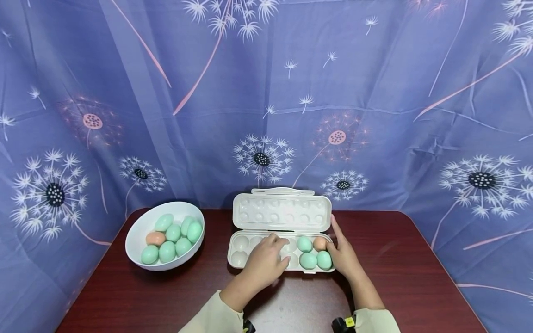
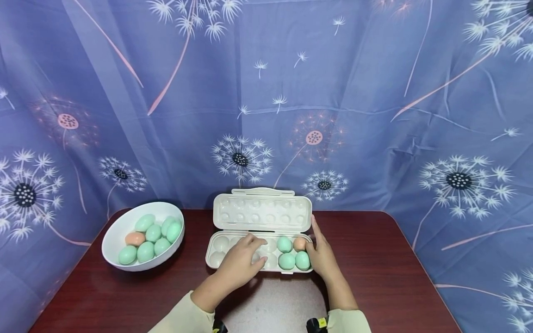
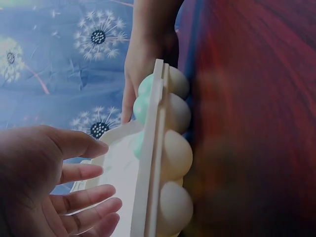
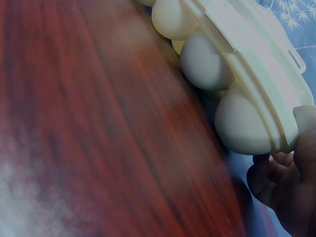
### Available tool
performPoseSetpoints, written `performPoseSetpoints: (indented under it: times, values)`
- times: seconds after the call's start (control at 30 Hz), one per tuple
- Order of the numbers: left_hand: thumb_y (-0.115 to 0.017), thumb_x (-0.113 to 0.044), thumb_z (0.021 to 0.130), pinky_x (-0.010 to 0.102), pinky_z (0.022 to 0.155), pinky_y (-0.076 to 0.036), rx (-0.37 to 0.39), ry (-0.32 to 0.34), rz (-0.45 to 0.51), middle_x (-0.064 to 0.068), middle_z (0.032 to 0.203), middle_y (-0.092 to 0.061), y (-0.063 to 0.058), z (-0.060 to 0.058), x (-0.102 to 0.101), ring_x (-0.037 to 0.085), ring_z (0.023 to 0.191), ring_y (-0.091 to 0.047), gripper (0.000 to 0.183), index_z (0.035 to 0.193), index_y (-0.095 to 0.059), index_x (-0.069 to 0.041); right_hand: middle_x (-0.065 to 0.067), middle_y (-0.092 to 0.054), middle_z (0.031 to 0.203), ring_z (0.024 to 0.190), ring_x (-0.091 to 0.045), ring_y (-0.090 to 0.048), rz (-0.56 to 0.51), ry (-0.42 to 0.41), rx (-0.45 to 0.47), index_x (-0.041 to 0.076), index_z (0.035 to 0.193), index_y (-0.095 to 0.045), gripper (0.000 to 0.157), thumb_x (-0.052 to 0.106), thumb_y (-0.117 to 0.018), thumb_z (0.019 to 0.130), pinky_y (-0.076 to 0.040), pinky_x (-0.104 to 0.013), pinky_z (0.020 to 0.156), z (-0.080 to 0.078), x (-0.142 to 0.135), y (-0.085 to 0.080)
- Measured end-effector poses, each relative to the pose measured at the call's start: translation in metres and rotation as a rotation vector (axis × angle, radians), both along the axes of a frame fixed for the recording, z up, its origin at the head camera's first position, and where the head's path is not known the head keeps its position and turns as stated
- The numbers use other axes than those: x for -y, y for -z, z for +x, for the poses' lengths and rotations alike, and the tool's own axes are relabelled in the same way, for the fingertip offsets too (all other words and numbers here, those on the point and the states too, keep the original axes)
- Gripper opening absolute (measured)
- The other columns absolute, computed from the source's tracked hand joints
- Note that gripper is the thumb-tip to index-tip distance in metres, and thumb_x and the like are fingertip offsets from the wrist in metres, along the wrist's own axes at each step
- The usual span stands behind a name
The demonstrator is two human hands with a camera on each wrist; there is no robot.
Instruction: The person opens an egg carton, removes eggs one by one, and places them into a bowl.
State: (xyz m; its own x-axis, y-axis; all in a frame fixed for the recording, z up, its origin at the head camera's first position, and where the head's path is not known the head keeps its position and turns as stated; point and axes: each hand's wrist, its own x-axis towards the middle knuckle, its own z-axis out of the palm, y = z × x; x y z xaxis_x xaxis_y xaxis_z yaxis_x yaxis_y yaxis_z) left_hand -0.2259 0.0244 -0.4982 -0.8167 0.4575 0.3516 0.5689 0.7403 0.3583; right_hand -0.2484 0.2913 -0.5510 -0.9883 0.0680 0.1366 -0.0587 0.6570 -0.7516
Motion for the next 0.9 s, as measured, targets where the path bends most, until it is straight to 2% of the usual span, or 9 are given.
performPoseSetpoints:
  times: [0.23, 0.43, 0.67, 0.9]
  values:
    - [-0.072, -0.029, 0.089, 0.032, 0.082, -0.054, 0.011, 0.051, -0.003, 0.001, 0.108, -0.063, 0.002, 0.001, -0.010, 0.018, 0.098, -0.062, 0.039, 0.126, -0.067, -0.016, -0.016, -0.065, 0.121, 0.104, -0.027, -0.063, -0.002, 0.014, 0.007, 0.036, 0.163, -0.009, 0.080, 0.010, -0.053, 0.101, -0.048, -0.043, 0.090, 0.000, 0.000, -0.001]
    - [-0.070, -0.028, 0.089, 0.031, 0.080, -0.053, 0.023, 0.058, 0.000, 0.000, 0.106, -0.062, 0.007, 0.000, -0.015, 0.018, 0.097, -0.061, 0.039, 0.126, -0.067, -0.017, -0.017, -0.065, 0.121, 0.104, -0.028, -0.063, -0.017, 0.014, 0.009, 0.031, 0.163, -0.012, 0.078, 0.009, -0.053, 0.101, -0.048, -0.042, 0.090, 0.000, 0.002, -0.002]
    - [-0.070, -0.025, 0.088, 0.028, 0.080, -0.053, 0.003, 0.075, 0.003, -0.001, 0.105, -0.062, 0.014, -0.002, -0.020, 0.015, 0.096, -0.060, 0.041, 0.127, -0.067, -0.015, -0.018, -0.065, 0.121, 0.106, -0.029, -0.064, -0.014, 0.009, 0.001, 0.028, 0.164, -0.014, 0.079, 0.006, -0.054, 0.099, -0.048, -0.044, 0.089, 0.000, 0.002, -0.002]
    - [-0.073, -0.030, 0.088, 0.026, 0.084, -0.053, -0.015, 0.107, -0.026, -0.002, 0.111, -0.063, 0.019, -0.003, -0.027, 0.014, 0.099, -0.061, 0.042, 0.127, -0.067, -0.016, -0.016, -0.065, 0.122, 0.106, -0.028, -0.063, -0.016, 0.014, 0.017, 0.030, 0.163, -0.013, 0.076, 0.012, -0.053, 0.101, -0.048, -0.042, 0.090, 0.000, 0.002, -0.001]
